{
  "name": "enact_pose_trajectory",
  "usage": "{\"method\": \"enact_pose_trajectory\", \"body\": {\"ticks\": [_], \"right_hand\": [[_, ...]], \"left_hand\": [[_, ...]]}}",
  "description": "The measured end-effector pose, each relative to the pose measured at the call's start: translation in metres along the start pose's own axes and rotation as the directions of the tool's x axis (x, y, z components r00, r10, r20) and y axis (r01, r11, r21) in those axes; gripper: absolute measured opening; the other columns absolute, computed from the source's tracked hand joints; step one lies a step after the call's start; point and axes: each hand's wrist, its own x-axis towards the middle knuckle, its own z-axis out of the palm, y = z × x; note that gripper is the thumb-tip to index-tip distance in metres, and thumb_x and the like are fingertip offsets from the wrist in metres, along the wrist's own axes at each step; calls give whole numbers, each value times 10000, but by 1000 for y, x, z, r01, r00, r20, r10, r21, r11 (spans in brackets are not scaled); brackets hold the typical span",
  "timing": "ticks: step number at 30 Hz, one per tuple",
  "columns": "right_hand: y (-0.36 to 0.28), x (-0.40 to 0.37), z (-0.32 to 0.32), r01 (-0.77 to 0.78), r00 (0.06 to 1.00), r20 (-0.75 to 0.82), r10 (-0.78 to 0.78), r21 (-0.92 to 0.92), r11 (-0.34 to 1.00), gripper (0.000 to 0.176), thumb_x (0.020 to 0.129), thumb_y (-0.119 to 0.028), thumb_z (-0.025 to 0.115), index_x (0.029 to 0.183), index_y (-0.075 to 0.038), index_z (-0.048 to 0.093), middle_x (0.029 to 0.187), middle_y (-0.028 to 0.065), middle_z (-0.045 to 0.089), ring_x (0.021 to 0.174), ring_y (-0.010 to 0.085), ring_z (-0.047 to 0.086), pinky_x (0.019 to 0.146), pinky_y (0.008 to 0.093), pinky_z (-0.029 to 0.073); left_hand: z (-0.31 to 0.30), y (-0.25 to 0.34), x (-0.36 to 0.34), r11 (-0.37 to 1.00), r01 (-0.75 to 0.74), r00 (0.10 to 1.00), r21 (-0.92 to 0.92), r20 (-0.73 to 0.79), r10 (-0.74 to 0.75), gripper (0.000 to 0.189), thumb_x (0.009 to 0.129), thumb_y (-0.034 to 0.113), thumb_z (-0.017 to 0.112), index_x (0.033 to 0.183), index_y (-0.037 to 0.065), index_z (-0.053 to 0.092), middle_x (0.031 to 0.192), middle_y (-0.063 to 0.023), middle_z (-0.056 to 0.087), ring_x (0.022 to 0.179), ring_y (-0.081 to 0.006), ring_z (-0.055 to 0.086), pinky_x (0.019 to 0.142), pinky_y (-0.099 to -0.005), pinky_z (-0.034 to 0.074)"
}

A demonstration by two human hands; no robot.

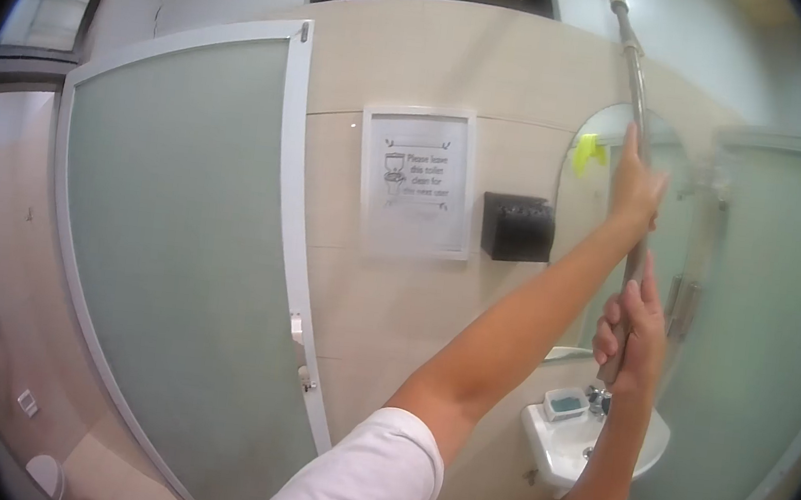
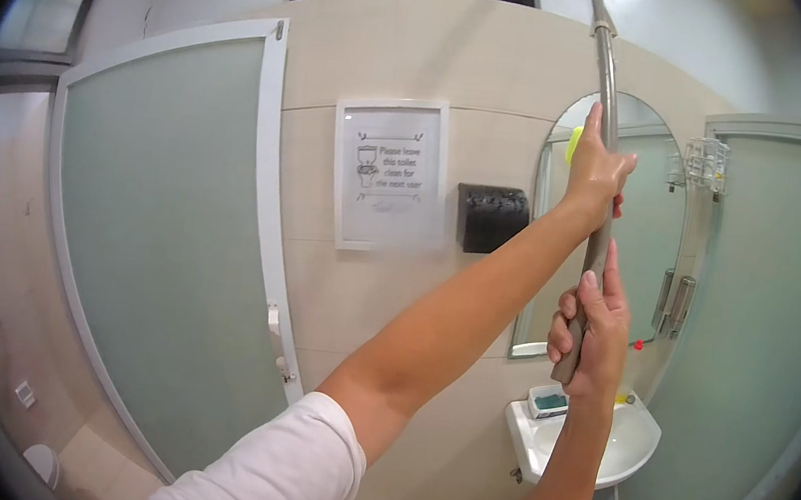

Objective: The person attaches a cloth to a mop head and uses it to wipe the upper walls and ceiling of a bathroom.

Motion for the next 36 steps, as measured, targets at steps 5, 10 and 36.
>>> {"method": "enact_pose_trajectory", "body": {"ticks": [5,10,36], "right_hand": [[-4,2,-8,-39,999,20,39,-3,999,567,947,-172,437,1450,-176,176,612,26,417,347,81,375,285,215,320],[14,-8,13,-50,997,49,51,-20,999,573,945,-186,439,1451,-187,171,601,26,413,334,86,365,282,230,319],[94,-80,154,-270,829,416,374,-288,919,648,876,-149,519,1448,-182,216,597,1,423,381,77,356,336,239,318]], "left_hand": [[3,-11,-2,985,-137,990,-100,-28,135,804,801,-15,542,1449,225,132,660,-89,507,367,-144,384,311,-316,349],[-30,-2,-19,979,-186,982,-81,-58,182,811,793,-37,553,1451,202,143,685,-73,527,367,-119,386,298,-295,335],[-249,69,-161,975,-137,902,177,-385,197,829,879,65,494,1440,289,-74,1112,-163,473,399,-148,428,332,-298,414]]}}
